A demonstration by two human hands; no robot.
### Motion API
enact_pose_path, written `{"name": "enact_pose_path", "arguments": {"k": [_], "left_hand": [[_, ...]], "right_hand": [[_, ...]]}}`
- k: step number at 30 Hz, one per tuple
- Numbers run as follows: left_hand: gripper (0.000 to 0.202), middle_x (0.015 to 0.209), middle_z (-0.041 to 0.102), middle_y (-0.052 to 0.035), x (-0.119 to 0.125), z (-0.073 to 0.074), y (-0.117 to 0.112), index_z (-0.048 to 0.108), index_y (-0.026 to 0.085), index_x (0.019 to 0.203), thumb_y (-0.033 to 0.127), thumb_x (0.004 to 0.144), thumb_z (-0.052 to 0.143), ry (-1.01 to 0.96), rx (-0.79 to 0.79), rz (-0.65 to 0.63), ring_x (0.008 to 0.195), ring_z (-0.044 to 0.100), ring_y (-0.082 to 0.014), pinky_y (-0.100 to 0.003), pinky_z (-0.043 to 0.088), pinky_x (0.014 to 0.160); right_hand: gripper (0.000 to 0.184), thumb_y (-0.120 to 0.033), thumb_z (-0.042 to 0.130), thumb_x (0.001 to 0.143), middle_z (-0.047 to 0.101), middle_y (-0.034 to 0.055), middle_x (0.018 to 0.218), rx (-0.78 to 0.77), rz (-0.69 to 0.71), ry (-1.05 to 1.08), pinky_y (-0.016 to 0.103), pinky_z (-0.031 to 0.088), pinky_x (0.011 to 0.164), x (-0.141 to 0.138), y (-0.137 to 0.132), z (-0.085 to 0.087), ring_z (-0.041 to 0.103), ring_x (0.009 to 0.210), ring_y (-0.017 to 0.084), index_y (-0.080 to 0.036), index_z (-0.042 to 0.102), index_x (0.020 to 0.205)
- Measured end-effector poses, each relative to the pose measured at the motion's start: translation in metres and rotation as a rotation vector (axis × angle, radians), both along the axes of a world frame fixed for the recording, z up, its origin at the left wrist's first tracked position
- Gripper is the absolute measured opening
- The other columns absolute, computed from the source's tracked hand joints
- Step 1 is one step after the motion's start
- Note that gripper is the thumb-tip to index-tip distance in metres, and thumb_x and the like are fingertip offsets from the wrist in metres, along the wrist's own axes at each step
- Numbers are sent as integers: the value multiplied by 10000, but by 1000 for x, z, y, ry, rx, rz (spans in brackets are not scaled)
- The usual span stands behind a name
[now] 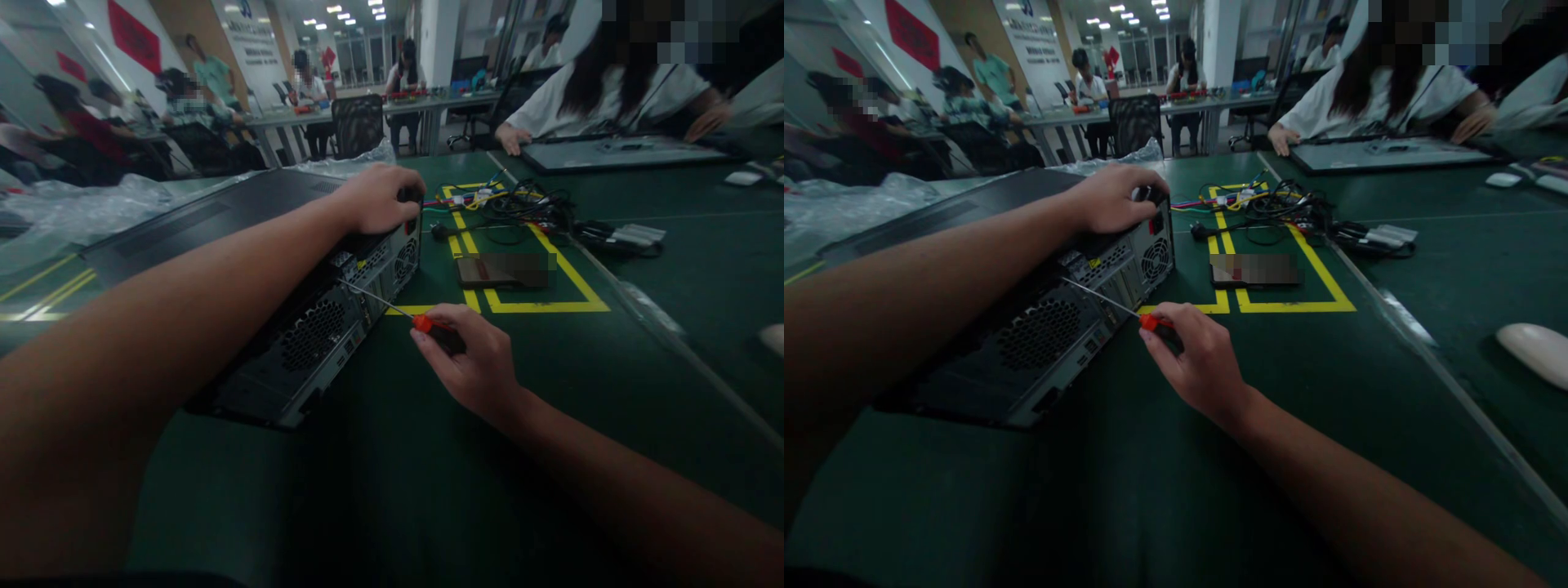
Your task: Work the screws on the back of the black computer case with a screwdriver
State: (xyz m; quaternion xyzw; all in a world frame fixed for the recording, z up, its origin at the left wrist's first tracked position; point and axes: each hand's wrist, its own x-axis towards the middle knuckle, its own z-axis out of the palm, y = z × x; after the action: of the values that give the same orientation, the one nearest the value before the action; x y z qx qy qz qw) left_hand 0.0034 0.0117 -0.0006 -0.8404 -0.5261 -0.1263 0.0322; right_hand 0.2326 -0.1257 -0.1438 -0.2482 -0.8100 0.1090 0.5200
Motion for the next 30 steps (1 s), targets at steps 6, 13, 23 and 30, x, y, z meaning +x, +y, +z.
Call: {"name": "enact_pose_path", "arguments": {"k": [6, 13, 23, 30], "left_hand": [[635, 1476, 792, -110, 0, 0, 0, 796, 266, 1492, 316, 888, 608, -5, -5, -5, 1420, 674, -398, -551, 489, 1250], [598, 1459, 795, -102, 1, 0, -1, 807, 273, 1462, 335, 898, 618, -14, -8, 15, 1424, 682, -394, -536, 486, 1253], [631, 1483, 789, -97, -1, -1, 3, 794, 277, 1502, 345, 904, 605, 5, -7, -17, 1419, 681, -389, -531, 498, 1239], [612, 1438, 807, -113, 0, -1, 3, 812, 257, 1473, 356, 902, 615, -15, 2, -17, 1390, 694, -391, -534, 519, 1210]], "right_hand": [[114, -262, 744, 1074, 843, 39, 1052, -6, -5, -16, 346, 653, 771, 1, -1, 3, 784, 832, 205, -259, 722, 1185], [72, -228, 704, 1093, 842, 53, 1003, 49, -25, -50, 337, 638, 780, 1, -1, 9, 778, 842, 209, -227, 747, 1151], [293, -246, 822, 980, 836, -5, 937, 55, -99, -49, 267, 632, 614, 4, -3, 10, 799, 719, 188, -276, 690, 1240], [242, -197, 855, 975, 835, 11, 964, 90, -96, -65, 280, 669, 652, 8, 3, 12, 801, 730, 188, -267, 706, 1151]]}}
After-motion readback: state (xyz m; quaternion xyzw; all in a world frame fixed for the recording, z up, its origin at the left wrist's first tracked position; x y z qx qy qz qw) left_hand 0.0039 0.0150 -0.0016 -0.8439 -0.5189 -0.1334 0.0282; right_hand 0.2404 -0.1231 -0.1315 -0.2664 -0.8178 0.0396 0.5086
